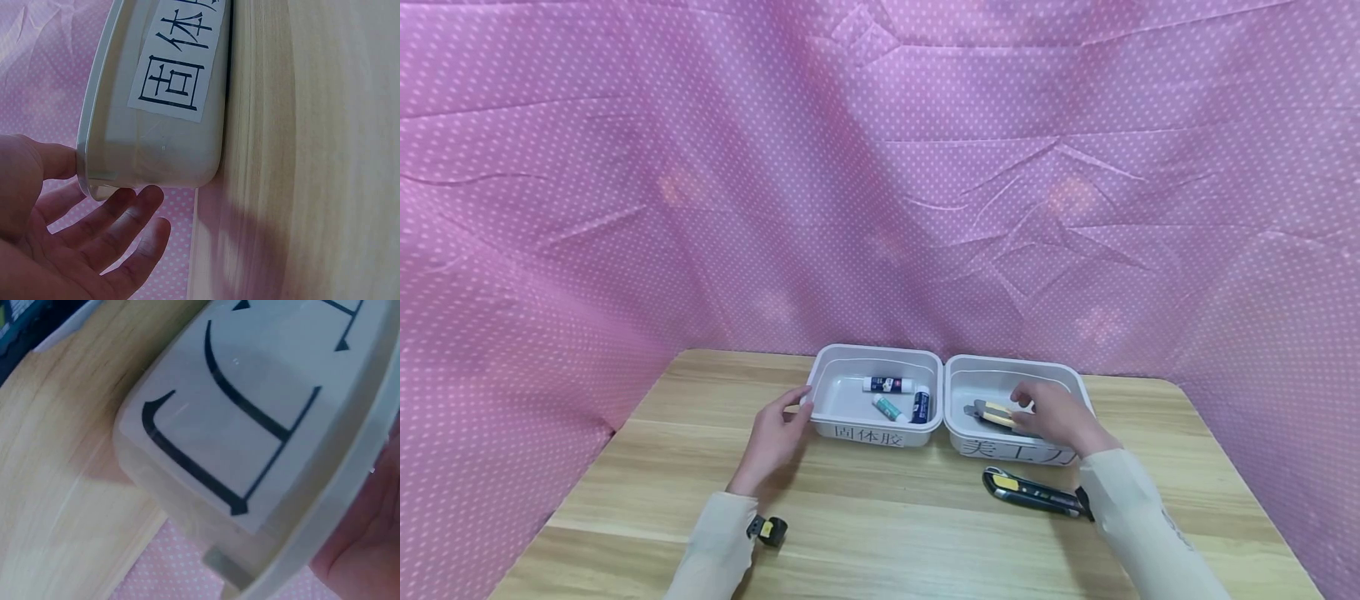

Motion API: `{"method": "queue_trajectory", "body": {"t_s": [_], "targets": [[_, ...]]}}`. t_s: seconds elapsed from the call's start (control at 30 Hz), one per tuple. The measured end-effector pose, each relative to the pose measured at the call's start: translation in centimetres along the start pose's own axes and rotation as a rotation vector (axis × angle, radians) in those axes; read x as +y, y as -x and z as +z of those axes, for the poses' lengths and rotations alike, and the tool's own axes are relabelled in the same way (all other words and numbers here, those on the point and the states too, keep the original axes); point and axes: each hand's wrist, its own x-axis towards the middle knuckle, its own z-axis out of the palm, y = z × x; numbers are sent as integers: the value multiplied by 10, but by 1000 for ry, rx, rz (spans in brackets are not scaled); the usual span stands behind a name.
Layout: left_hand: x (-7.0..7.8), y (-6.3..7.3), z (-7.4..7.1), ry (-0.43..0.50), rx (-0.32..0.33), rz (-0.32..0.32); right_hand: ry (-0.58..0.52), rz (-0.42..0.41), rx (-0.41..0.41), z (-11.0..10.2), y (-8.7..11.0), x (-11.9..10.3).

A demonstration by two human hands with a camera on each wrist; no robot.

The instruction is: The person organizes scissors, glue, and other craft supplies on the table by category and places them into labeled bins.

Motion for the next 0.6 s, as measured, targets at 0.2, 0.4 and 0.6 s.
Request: {"method": "queue_trajectory", "body": {"t_s": [0.2,0.4,0.6], "targets": [[-1,0,0,2,-1,4,21,-11,42,-3,6,-5],[0,1,1,-3,6,-2,31,-23,97,-8,17,-14],[0,1,0,3,3,2,47,-21,146,-12,29,-22]]}}
